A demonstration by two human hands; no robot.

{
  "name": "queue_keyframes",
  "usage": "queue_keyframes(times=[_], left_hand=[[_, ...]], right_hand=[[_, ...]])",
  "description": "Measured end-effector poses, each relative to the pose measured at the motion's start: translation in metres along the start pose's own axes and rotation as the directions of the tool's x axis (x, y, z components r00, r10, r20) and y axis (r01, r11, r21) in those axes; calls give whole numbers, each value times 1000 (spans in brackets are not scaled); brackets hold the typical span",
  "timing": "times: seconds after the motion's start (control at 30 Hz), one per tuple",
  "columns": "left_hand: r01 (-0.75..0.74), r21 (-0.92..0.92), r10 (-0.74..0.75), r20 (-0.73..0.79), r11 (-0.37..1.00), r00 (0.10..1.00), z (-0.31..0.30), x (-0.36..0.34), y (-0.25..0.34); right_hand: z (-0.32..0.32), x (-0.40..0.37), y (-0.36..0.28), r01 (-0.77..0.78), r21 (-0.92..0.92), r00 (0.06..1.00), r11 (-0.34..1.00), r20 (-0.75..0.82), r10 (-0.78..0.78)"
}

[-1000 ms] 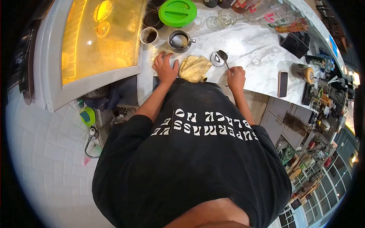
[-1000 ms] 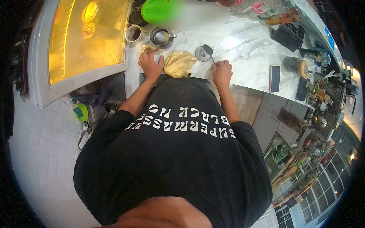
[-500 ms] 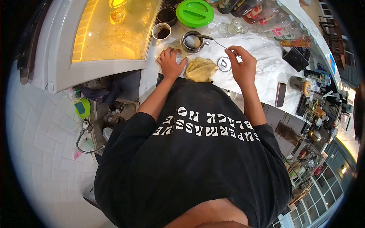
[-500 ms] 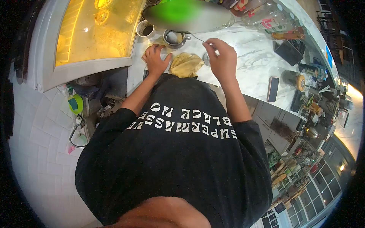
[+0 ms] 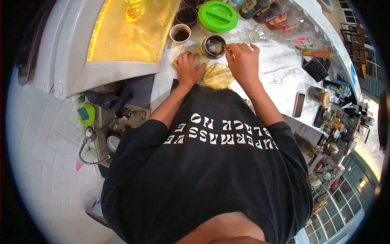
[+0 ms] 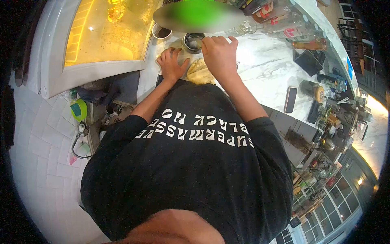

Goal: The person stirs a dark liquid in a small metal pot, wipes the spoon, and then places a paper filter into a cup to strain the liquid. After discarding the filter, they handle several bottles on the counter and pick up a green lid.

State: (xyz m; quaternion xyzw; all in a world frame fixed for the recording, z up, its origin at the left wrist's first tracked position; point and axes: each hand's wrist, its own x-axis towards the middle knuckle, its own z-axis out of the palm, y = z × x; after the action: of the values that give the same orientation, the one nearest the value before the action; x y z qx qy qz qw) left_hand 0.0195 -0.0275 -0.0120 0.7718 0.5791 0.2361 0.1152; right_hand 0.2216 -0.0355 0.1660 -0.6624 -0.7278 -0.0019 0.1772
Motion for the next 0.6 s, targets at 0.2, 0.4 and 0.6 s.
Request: queue_keyframes(times=[0.2, 0.4, 0.6], left_hand=[[10, -3, -10, 26, 1000, 1000, -2, 2, 1], [14, 0, -14, 27, 1000, 1000, -2, 2, 2], [6, 4, -7, 21, 1000, 1000, 0, 0, 0]], right_hand=[[10, -4, 5, -9, 251, 995, 968, -98, 35], [7, -2, 5, 17, 193, 995, 981, -97, 2], [10, -3, 5, 30, 167, 996, 986, -83, -16]])
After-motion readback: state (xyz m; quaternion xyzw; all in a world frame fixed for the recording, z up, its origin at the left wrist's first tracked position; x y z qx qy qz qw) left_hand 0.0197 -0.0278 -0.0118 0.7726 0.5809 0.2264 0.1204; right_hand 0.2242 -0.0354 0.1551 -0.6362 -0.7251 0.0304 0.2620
